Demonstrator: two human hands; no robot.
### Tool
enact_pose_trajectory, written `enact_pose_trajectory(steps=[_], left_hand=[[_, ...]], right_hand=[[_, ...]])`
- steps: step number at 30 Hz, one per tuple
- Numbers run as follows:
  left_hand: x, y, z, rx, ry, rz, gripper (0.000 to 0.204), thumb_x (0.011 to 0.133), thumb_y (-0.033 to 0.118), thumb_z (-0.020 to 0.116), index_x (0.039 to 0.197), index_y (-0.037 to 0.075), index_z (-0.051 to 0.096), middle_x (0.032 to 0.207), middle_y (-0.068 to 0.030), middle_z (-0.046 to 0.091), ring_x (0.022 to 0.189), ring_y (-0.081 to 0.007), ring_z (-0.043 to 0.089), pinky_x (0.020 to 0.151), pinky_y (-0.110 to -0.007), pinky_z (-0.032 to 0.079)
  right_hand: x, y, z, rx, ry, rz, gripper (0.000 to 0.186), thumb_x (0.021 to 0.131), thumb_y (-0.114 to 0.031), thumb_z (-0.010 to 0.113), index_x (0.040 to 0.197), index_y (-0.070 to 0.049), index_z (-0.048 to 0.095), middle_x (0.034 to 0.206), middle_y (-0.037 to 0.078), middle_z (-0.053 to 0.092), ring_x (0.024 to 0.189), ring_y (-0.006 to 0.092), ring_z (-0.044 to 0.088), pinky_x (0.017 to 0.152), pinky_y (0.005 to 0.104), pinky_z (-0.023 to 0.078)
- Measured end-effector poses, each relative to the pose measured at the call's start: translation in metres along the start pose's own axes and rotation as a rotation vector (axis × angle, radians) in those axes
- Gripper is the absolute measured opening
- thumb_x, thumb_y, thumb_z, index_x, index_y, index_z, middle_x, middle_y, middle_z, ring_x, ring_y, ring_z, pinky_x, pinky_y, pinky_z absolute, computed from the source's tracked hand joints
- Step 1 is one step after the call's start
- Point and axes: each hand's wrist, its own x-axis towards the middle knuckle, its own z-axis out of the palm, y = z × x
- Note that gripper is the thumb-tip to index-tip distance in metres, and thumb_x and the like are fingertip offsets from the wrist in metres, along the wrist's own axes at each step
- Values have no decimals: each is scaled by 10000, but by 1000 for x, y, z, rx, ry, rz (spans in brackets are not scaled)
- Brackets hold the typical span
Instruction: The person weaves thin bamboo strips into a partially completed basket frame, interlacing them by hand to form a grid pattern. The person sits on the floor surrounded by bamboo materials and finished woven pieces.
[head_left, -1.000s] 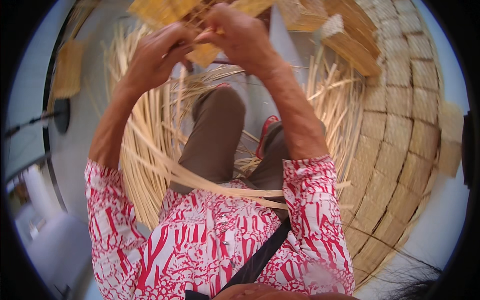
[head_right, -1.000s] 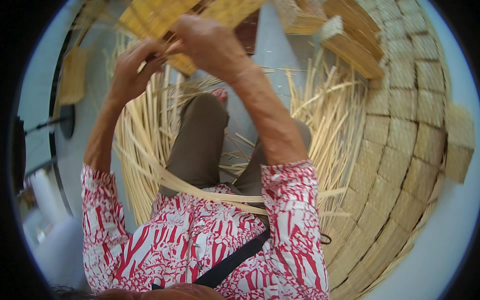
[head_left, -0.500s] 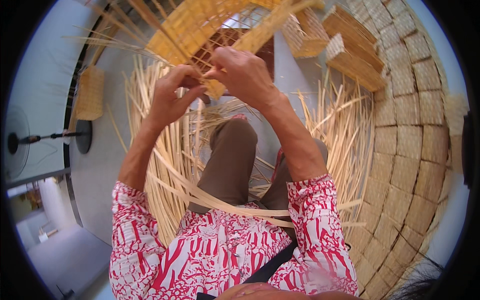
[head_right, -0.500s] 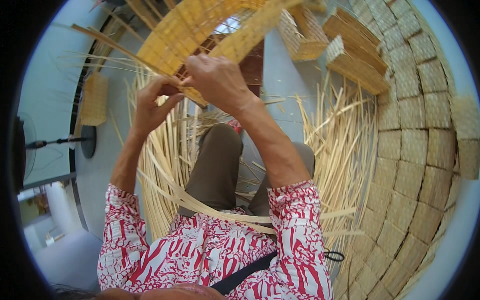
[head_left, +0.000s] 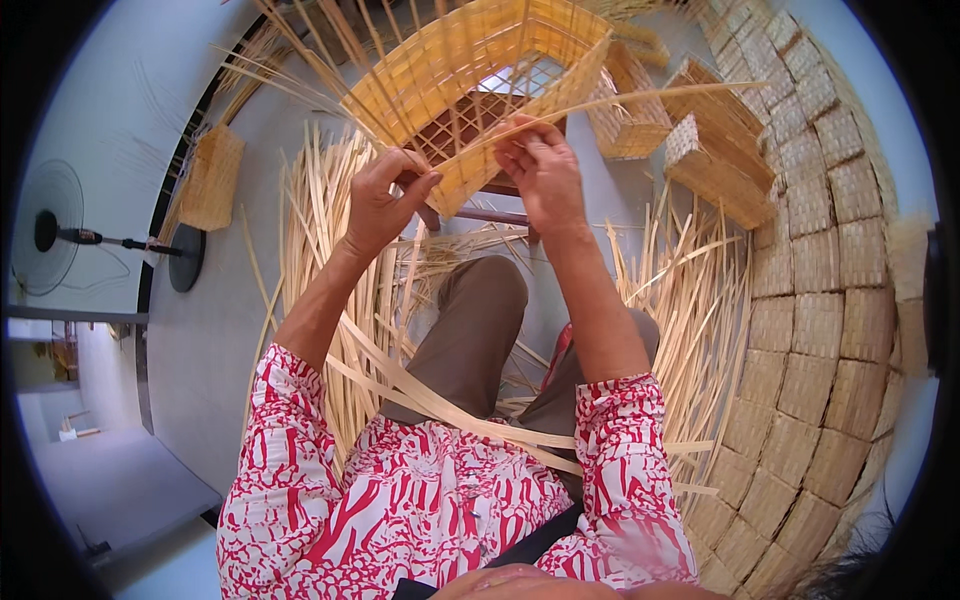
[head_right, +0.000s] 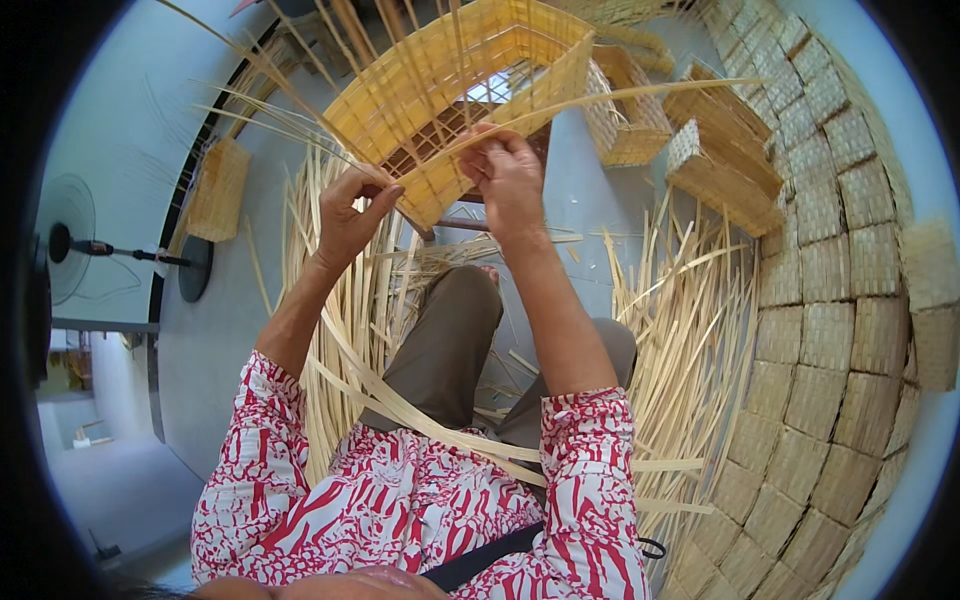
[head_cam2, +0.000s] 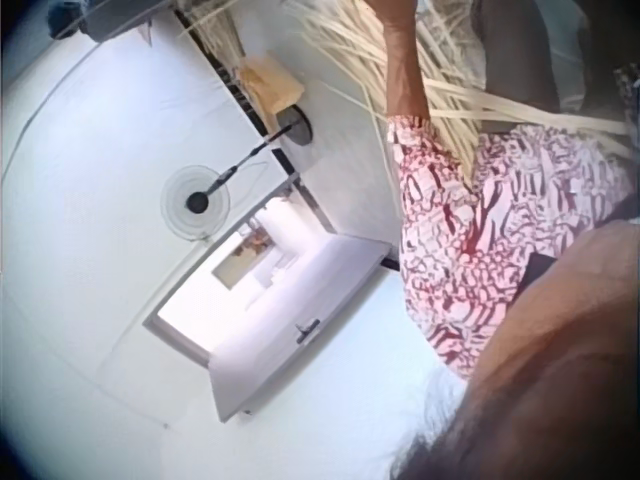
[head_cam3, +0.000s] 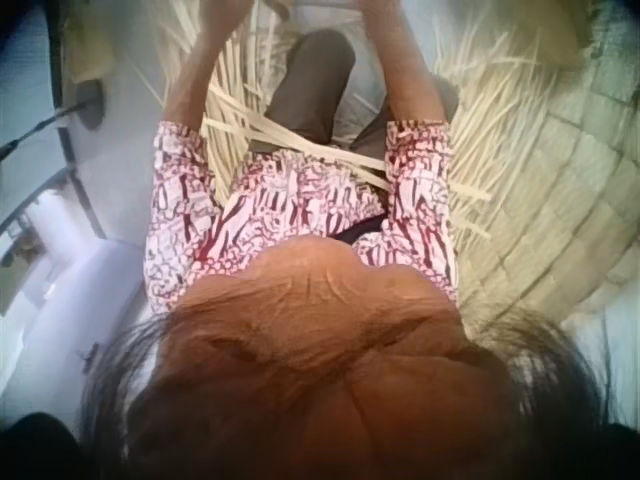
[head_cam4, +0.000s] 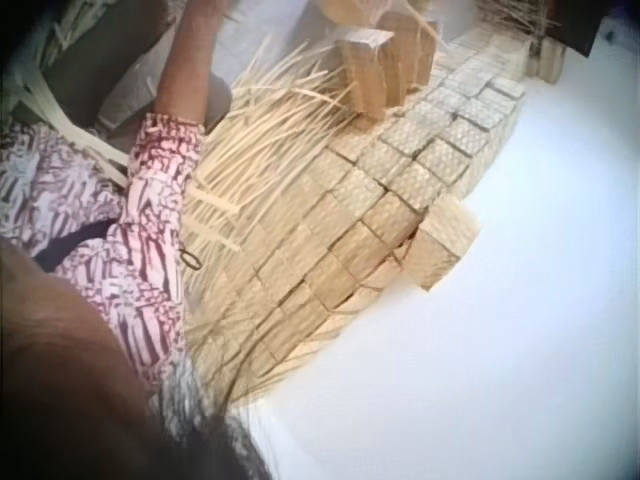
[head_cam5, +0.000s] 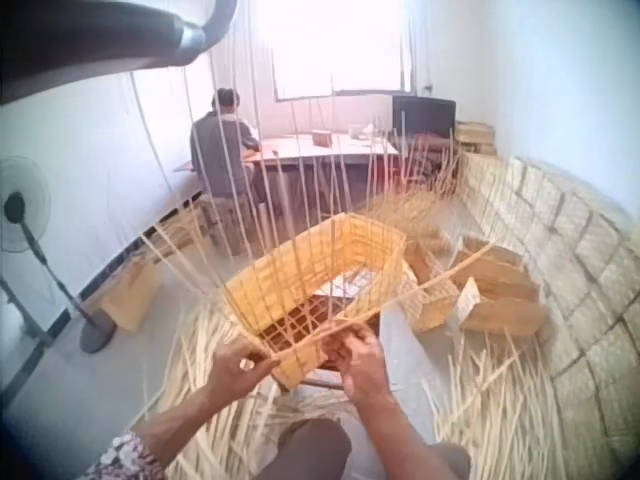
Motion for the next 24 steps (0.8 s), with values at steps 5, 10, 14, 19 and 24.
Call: enact_pose_trajectory(steps=[5, 10, 14, 19, 24], left_hand=[[-6, -5, 6, 45, 61, 29, 134, 868, 27, 810, 942, 19, 698, 907, -61, 704, 740, -97, 659, 656, -240, 541], [-18, -12, 7, 73, 117, 85, 152, 852, 25, 815, 947, 22, 697, 916, -76, 699, 715, -119, 658, 623, -255, 535], [-13, -12, 10, 113, 213, 253, 181, 837, 61, 829, 953, 38, 692, 908, -85, 693, 713, -177, 666, 603, -298, 526], [-18, -10, 14, 63, 226, 166, 179, 831, 56, 822, 948, 40, 688, 900, -92, 686, 778, -220, 676, 665, -334, 530], [-17, -2, 8, -9, 180, 63, 153, 857, -29, 770, 969, 8, 672, 916, -76, 669, 741, -141, 647, 611, -274, 502]], right_hand=[[12, -9, -6, 373, -309, 121, 146, 1056, -163, 576, 1118, -41, 628, 1001, 115, 713, 860, 181, 708, 771, 317, 590], [-7, -36, 33, -251, -514, 77, 344, 1035, -182, 607, 1329, -4, 618, 1238, 146, 703, 1048, 181, 670, 940, 322, 541], [-27, -48, 55, -446, -753, 42, 601, 932, -164, 712, 1471, 13, 515, 1444, 144, 579, 1263, 200, 546, 1089, 358, 432], [-25, -33, 38, -556, -681, -144, 215, 966, -168, 715, 1088, 7, 691, 1175, 77, 643, 1090, 151, 586, 946, 330, 486], [-27, -27, 50, -615, -205, -268, 210, 1055, -194, 620, 1178, -27, 649, 1151, 46, 645, 983, 97, 601, 845, 251, 494]])
